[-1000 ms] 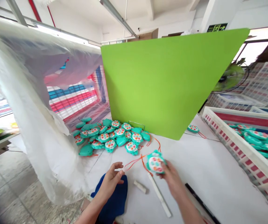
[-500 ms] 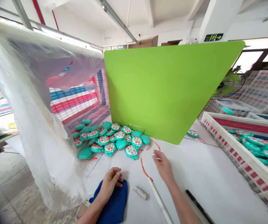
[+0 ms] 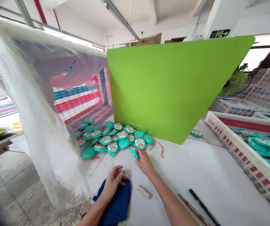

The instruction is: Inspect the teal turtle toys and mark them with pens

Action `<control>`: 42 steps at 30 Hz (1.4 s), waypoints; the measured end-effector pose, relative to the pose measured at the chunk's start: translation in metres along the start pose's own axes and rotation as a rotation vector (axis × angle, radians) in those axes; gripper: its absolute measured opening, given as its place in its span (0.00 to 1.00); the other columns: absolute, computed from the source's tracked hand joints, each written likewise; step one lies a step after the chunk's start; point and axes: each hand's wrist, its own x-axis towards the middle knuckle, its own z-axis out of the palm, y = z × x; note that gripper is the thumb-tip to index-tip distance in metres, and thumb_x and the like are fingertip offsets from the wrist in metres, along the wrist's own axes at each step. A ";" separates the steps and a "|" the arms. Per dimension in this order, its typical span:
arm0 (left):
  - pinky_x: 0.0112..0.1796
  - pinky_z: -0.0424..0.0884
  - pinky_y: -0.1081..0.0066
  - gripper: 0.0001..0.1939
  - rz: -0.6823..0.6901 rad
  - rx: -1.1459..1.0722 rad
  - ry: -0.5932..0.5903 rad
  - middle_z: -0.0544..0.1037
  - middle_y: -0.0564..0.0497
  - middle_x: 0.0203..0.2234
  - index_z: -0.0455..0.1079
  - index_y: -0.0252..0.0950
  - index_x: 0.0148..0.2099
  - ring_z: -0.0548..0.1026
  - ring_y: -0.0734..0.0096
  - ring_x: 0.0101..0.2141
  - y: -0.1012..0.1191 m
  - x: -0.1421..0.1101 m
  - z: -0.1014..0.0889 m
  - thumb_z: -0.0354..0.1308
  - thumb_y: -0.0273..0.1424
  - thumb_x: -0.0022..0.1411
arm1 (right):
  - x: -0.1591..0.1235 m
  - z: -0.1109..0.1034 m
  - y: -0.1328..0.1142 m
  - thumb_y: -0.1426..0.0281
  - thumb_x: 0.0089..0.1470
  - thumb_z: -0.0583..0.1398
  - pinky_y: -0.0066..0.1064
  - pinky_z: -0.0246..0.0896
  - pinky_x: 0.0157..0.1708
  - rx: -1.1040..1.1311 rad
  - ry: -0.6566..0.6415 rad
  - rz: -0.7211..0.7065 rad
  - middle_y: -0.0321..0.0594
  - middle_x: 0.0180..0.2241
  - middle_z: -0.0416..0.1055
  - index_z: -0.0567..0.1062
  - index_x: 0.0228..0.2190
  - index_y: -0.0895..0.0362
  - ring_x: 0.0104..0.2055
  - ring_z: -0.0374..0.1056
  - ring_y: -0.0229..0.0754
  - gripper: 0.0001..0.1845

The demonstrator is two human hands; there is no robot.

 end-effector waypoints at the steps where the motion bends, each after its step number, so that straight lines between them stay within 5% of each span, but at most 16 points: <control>1: 0.26 0.74 0.71 0.25 0.007 0.006 0.000 0.69 0.46 0.39 0.62 0.36 0.50 0.73 0.69 0.33 0.000 -0.001 0.000 0.60 0.43 0.54 | -0.005 -0.004 -0.002 0.75 0.49 0.55 0.47 0.62 0.49 0.017 -0.006 0.009 0.49 0.46 0.69 0.67 0.52 0.57 0.48 0.65 0.51 0.26; 8: 0.37 0.73 0.68 0.40 0.114 0.152 -0.006 0.50 0.41 0.64 0.46 0.44 0.64 0.67 0.57 0.52 0.000 -0.004 -0.002 0.61 0.36 0.54 | -0.037 -0.010 -0.040 0.73 0.49 0.57 0.35 0.68 0.40 0.236 -0.125 0.045 0.42 0.43 0.73 0.73 0.45 0.54 0.41 0.69 0.44 0.20; 10: 0.39 0.71 0.67 0.41 0.133 0.202 0.000 0.57 0.41 0.61 0.45 0.43 0.64 0.69 0.58 0.51 0.001 -0.004 -0.002 0.62 0.35 0.53 | -0.042 -0.012 -0.049 0.73 0.49 0.58 0.34 0.68 0.40 0.311 -0.165 0.055 0.40 0.42 0.74 0.74 0.44 0.53 0.40 0.70 0.43 0.18; 13: 0.37 0.71 0.66 0.36 0.141 0.314 0.032 0.74 0.45 0.42 0.53 0.37 0.61 0.74 0.63 0.37 0.005 -0.005 0.001 0.62 0.35 0.53 | -0.046 -0.018 -0.055 0.69 0.53 0.58 0.34 0.67 0.40 0.407 -0.195 0.072 0.40 0.41 0.75 0.75 0.44 0.54 0.39 0.71 0.43 0.16; 15: 0.34 0.70 0.67 0.30 0.169 0.386 0.071 0.73 0.49 0.35 0.62 0.36 0.55 0.73 0.65 0.32 0.008 -0.007 0.004 0.63 0.36 0.51 | -0.048 -0.023 -0.058 0.66 0.56 0.57 0.36 0.67 0.42 0.448 -0.184 0.086 0.41 0.40 0.75 0.75 0.44 0.54 0.40 0.71 0.44 0.15; 19: 0.37 0.68 0.67 0.19 0.243 0.445 0.112 0.68 0.50 0.34 0.72 0.39 0.44 0.70 0.63 0.36 0.013 -0.014 0.009 0.65 0.35 0.48 | -0.054 -0.022 -0.067 0.61 0.55 0.59 0.40 0.64 0.48 0.490 -0.115 0.115 0.43 0.43 0.75 0.77 0.42 0.53 0.46 0.69 0.48 0.15; 27: 0.39 0.67 0.66 0.15 0.291 0.496 0.180 0.67 0.50 0.34 0.71 0.38 0.41 0.70 0.63 0.36 0.015 -0.020 0.007 0.64 0.33 0.49 | -0.058 -0.007 -0.061 0.53 0.61 0.48 0.45 0.67 0.47 0.725 0.065 0.294 0.51 0.44 0.74 0.71 0.48 0.57 0.46 0.71 0.49 0.26; 31: 0.38 0.68 0.66 0.15 0.306 0.491 0.204 0.67 0.50 0.34 0.71 0.38 0.41 0.70 0.63 0.36 0.014 -0.018 0.007 0.64 0.33 0.50 | -0.060 -0.007 -0.053 0.47 0.52 0.56 0.46 0.66 0.46 0.770 0.153 0.387 0.50 0.48 0.72 0.72 0.47 0.55 0.46 0.71 0.51 0.29; 34: 0.38 0.69 0.66 0.14 0.312 0.491 0.227 0.66 0.50 0.34 0.70 0.38 0.41 0.70 0.63 0.37 0.013 -0.019 0.008 0.63 0.33 0.52 | -0.066 -0.008 -0.062 0.49 0.50 0.59 0.47 0.67 0.44 0.729 0.082 0.417 0.48 0.44 0.74 0.74 0.44 0.55 0.44 0.71 0.52 0.27; 37: 0.42 0.69 0.62 0.13 0.355 0.521 0.274 0.65 0.48 0.36 0.70 0.38 0.43 0.70 0.60 0.40 0.010 -0.022 0.007 0.61 0.32 0.54 | -0.074 -0.005 -0.083 0.53 0.53 0.59 0.46 0.62 0.52 0.803 -0.085 0.406 0.44 0.49 0.72 0.70 0.51 0.51 0.53 0.66 0.51 0.27; 42: 0.55 0.59 0.55 0.20 0.471 0.601 0.159 0.58 0.43 0.56 0.68 0.43 0.52 0.60 0.54 0.57 0.003 -0.028 0.003 0.56 0.25 0.57 | -0.080 0.006 -0.106 0.54 0.50 0.62 0.44 0.62 0.53 1.086 -0.187 0.434 0.45 0.57 0.63 0.53 0.60 0.50 0.56 0.63 0.50 0.41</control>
